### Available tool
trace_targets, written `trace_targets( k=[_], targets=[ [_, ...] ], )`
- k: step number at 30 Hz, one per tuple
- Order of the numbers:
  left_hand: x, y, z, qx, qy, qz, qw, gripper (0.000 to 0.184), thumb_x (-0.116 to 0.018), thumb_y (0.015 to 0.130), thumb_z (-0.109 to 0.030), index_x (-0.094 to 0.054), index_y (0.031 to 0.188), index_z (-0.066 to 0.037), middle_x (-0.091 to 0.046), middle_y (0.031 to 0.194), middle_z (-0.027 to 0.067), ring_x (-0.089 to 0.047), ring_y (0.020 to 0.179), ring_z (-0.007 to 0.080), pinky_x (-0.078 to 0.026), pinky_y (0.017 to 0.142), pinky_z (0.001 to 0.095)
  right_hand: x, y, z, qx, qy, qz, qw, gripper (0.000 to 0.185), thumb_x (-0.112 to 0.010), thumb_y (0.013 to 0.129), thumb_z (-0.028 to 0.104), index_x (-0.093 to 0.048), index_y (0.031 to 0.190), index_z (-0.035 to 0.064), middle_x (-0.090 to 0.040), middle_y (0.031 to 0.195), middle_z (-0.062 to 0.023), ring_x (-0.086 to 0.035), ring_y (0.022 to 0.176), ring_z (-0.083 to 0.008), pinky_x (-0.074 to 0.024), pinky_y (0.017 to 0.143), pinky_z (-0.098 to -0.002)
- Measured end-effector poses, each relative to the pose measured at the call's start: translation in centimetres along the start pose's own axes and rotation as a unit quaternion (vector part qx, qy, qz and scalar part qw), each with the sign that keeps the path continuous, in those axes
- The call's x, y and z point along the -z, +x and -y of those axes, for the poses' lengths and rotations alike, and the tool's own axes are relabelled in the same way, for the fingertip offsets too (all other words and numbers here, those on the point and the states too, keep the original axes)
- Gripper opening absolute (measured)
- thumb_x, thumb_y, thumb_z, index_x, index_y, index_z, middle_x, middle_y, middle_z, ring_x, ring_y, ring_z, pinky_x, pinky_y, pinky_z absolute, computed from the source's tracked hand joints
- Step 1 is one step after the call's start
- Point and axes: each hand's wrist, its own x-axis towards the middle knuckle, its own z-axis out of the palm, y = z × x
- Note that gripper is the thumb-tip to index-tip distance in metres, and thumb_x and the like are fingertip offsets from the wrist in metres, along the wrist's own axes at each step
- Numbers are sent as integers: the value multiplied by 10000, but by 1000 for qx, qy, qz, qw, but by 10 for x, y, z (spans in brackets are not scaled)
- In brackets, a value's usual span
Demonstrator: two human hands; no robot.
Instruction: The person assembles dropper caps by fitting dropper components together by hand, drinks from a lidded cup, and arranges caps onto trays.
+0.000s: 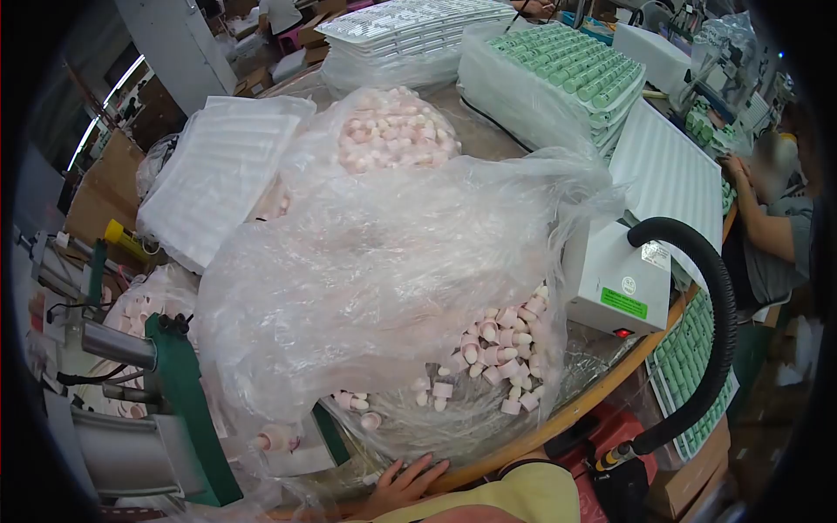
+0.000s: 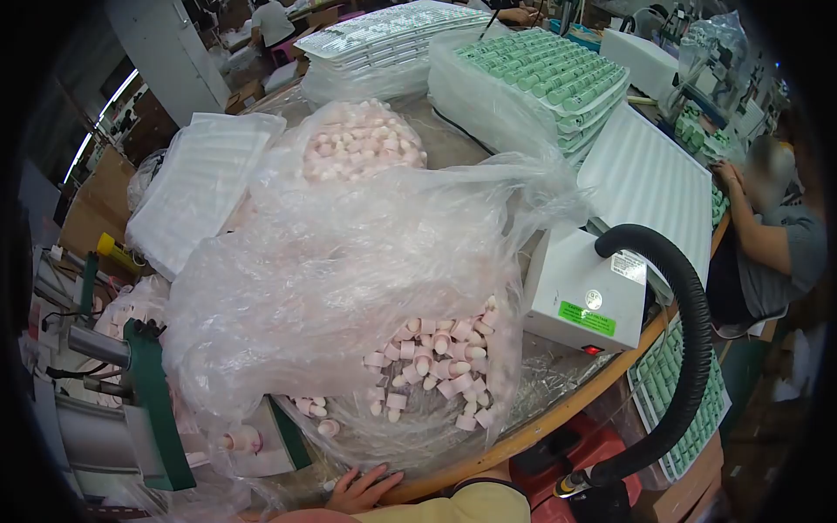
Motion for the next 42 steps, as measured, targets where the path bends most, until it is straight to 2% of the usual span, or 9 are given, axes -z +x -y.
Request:
trace_targets(
  k=[2,12,14,17,21,24,33,37,42],
  targets=[
    [5,-1,2,-37,137,48,989,340,-609,872,-288,-597,1182,-429,-517,1377,-94,-465,1271,125,-318,1058,416,-4,2,0,-1,0,0,1000,347,-579,880,336,-689,783,21,-638,660,-83,-579,565,-190,-450,517,-326],
    [2,-2,-2,6,84,18,996,337,-621,845,-292,-610,1164,-401,-510,1380,-115,-451,1280,109,-342,1035,395,-17,6,-9,4,12,0,1000,383,-570,882,362,-694,789,11,-645,669,-99,-598,590,-210,-468,550,-339],
    [15,2,-6,-43,22,0,999,441,-447,885,-358,-547,1280,-187,-394,1494,53,-334,1382,247,-180,1132,469,-16,5,-10,8,16,-4,1000,390,-568,883,367,-695,790,9,-646,670,-102,-602,595,-214,-472,556,-341],
    [11,0,4,-37,-5,96,995,376,-457,894,-325,-569,1253,-307,-321,1525,41,-304,1392,256,-284,1077,523,-14,2,-10,23,27,-10,999,401,-565,884,374,-696,792,6,-648,673,-106,-607,602,-220,-477,566,-345],
    [27,5,-4,-65,29,57,996,269,-629,845,-335,-634,1114,-323,-445,1437,-23,-409,1320,213,-337,1036,495,2,-17,-17,63,56,-33,996,416,-561,885,384,-698,795,2,-651,677,-112,-615,612,-228,-485,579,-351],
    [29,5,-8,-66,-12,-1,998,344,-704,786,-420,-659,1100,-287,-466,1397,72,-397,1318,318,-316,1036,533,20,-46,-28,122,99,-58,986,427,-558,886,392,-699,796,-1,-653,679,-117,-621,620,-234,-490,589,-354],
    [22,-12,-11,-112,-30,-142,983,307,-700,785,-375,-718,1027,-187,-482,1368,129,-363,1321,362,-281,1063,534,132,-203,-94,218,190,-8,957,595,-542,884,544,-692,823,-28,-661,707,-143,-649,713,-249,-498,708,-355],
    [19,-18,-10,-135,-33,-176,975,375,-707,763,-440,-729,1011,-159,-504,1330,144,-363,1319,382,-266,1073,550,199,-282,-106,218,172,45,960,594,-567,915,527,-692,815,-45,-607,714,-17,-526,725,-102,-442,696,-265],
    [19,-26,-13,-148,-22,-193,970,483,-720,717,-518,-727,1014,-137,-480,1355,163,-334,1338,386,-217,1094,581,268,-360,-102,263,230,67,935,495,-562,931,493,-546,610,117,-377,535,83,-291,452,-41,-190,416,-246]
  ],
)
